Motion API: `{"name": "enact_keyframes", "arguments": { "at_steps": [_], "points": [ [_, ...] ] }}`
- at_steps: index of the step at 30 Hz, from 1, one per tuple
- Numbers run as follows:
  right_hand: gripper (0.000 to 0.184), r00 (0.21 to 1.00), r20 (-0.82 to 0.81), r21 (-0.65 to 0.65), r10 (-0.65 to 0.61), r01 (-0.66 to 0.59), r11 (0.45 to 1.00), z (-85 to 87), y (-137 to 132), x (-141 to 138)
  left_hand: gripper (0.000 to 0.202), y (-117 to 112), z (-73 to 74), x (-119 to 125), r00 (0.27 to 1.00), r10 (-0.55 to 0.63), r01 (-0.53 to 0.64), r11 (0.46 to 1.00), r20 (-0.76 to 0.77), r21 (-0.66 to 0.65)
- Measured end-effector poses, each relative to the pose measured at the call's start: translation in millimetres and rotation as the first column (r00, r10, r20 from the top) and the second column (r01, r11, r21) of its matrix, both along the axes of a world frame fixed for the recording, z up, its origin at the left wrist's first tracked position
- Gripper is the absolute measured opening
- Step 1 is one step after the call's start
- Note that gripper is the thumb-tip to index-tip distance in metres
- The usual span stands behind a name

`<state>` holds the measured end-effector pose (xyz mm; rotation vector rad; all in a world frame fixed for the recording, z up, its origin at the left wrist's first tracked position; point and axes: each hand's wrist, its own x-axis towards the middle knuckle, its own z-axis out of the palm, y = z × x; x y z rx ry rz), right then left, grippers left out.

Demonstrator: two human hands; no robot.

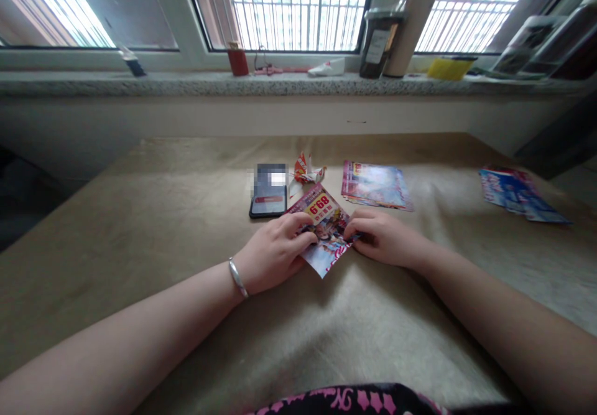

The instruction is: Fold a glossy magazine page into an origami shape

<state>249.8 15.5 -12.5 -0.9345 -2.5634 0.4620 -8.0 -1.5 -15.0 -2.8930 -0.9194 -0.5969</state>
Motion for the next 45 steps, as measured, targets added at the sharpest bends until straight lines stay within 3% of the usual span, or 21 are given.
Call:
{"name": "enact_keyframes", "arguments": {
  "at_steps": [7, 12, 19, 23, 32, 35, 40, 45],
  "points": [
    [0.014, 0.996, 0.062, 0.049, 0.061, -0.064, 0.997, 0.8, 0, 2, 0.028, -3, 6.4, 5, 0.989, -0.076, 0.062, 0.992, -0.125, -0.108],
    [0.015, 0.992, 0.081, 0.096, 0.100, -0.108, 0.990, -2.4, -1, 0, 0.029, -6, 7.5, 6, 0.986, -0.056, 0.035, 0.990, -0.156, -0.134],
    [0.015, 0.992, 0.112, 0.164, 0.060, -0.078, 0.983, -1.7, -6, -6, 0.034, -8, 9.6, 7, 0.986, -0.144, 0.128, 0.978, -0.086, -0.164],
    [0.016, 0.993, 0.108, 0.174, 0.051, -0.070, 0.982, -2.0, -8, -10, 0.025, -10, 9.8, 7, 0.985, -0.172, 0.167, 0.977, -0.030, -0.134],
    [0.016, 0.992, 0.083, 0.132, 0.092, -0.102, 0.986, -3.5, -7, -12, 0.024, -9, 5.4, 5, 0.989, 0.032, 0.004, 0.970, 0.145, -0.244],
    [0.014, 0.991, 0.094, 0.147, 0.090, -0.103, 0.984, -2.7, -8, -13, 0.021, -9, 5.5, 8, 0.984, 0.116, -0.073, 0.952, 0.131, -0.298],
    [0.013, 0.990, 0.117, 0.159, 0.078, -0.096, 0.983, -1.4, -10, -13, 0.018, -8, 6.8, 9, 0.962, 0.245, -0.163, 0.865, 0.116, -0.474],
    [0.011, 0.990, 0.123, 0.138, 0.064, -0.080, 0.987, -3.0, -9, -11, 0.010, -5, 3.3, 8, 0.947, 0.322, -0.288, 0.860, 0.011, -0.421]
  ]
}}
